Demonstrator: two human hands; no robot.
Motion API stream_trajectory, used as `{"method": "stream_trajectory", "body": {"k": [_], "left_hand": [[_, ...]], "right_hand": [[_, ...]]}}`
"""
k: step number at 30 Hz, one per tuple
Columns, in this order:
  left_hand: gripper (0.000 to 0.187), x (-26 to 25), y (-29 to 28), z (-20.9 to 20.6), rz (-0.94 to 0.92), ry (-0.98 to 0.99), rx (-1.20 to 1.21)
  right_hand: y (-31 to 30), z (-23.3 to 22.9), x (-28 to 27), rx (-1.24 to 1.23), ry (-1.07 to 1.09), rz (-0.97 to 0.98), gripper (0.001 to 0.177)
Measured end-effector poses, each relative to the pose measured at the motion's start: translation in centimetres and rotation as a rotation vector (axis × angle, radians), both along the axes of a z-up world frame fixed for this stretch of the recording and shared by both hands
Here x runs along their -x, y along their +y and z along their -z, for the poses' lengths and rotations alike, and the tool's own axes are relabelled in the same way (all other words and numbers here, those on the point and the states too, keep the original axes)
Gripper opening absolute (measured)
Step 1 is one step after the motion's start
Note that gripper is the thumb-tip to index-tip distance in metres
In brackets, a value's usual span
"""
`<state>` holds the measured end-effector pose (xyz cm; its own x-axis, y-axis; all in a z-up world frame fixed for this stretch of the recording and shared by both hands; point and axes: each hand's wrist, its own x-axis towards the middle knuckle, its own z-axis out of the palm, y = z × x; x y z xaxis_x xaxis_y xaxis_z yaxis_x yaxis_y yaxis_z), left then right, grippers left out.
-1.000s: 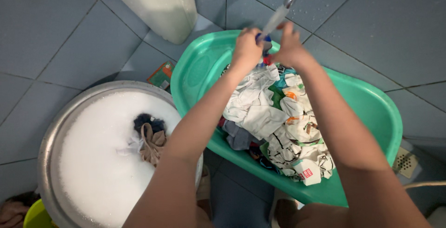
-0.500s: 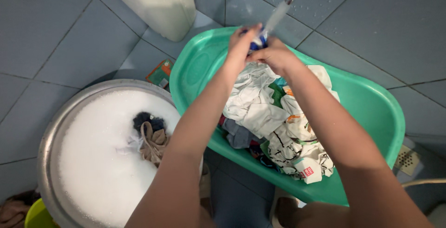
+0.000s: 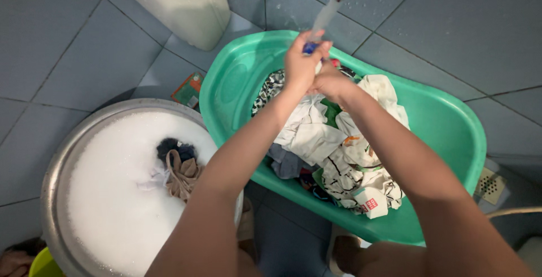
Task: The person hand-washes various pieces of clothing in a green basin under running water. They rinse each item individually, wring out excess water, and place the rinsed clothes into a metal basin filled with soapy water.
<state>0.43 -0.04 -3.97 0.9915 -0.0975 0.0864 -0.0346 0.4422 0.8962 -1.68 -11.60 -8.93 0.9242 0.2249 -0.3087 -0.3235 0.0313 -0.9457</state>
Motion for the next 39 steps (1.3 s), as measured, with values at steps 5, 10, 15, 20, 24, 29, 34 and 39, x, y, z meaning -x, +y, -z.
{"method": "stream_trajectory", "body": {"k": [5,10,15,20,24,29,34,39], "left_hand": [[0.025,1.4,0.4,-2.8,-0.047,0.202,0.059],[0.063,5.0,4.1,-4.6,0.166,0.315,-0.065],[0.044,7.6,18.3,-0.2,0.297,0.439,-0.577],[0.037,12.9,29.7,4.4,0.444,0.210,-1.195],[0.041,15.7,28.6,4.4,0.412,0.274,-1.236],[0.043,11.4,19.4,3.1,0.518,-0.125,-1.246],[0.093,7.2,7.3,-0.9,0.486,-0.193,-0.846],[0.050,0.3,1.5,-2.3,0.487,0.073,-0.802]], "right_hand": [[2.5,-4.0,2.7,0.454,-0.522,-0.040,0.044],[3.1,-8.8,7.1,0.770,-0.570,-0.230,0.056],[-1.3,-9.1,14.7,1.339,-0.182,-0.962,0.057],[-8.1,-4.3,22.6,1.739,-0.356,-0.929,0.059],[-10.8,-3.7,20.5,1.525,-0.102,-0.805,0.043],[-13.0,-11.8,11.4,0.769,-0.095,-0.365,0.031],[-9.8,-20.5,7.2,0.063,-0.218,0.096,0.009],[-7.6,-23.5,4.8,-0.338,-0.366,0.273,0.004]]}}
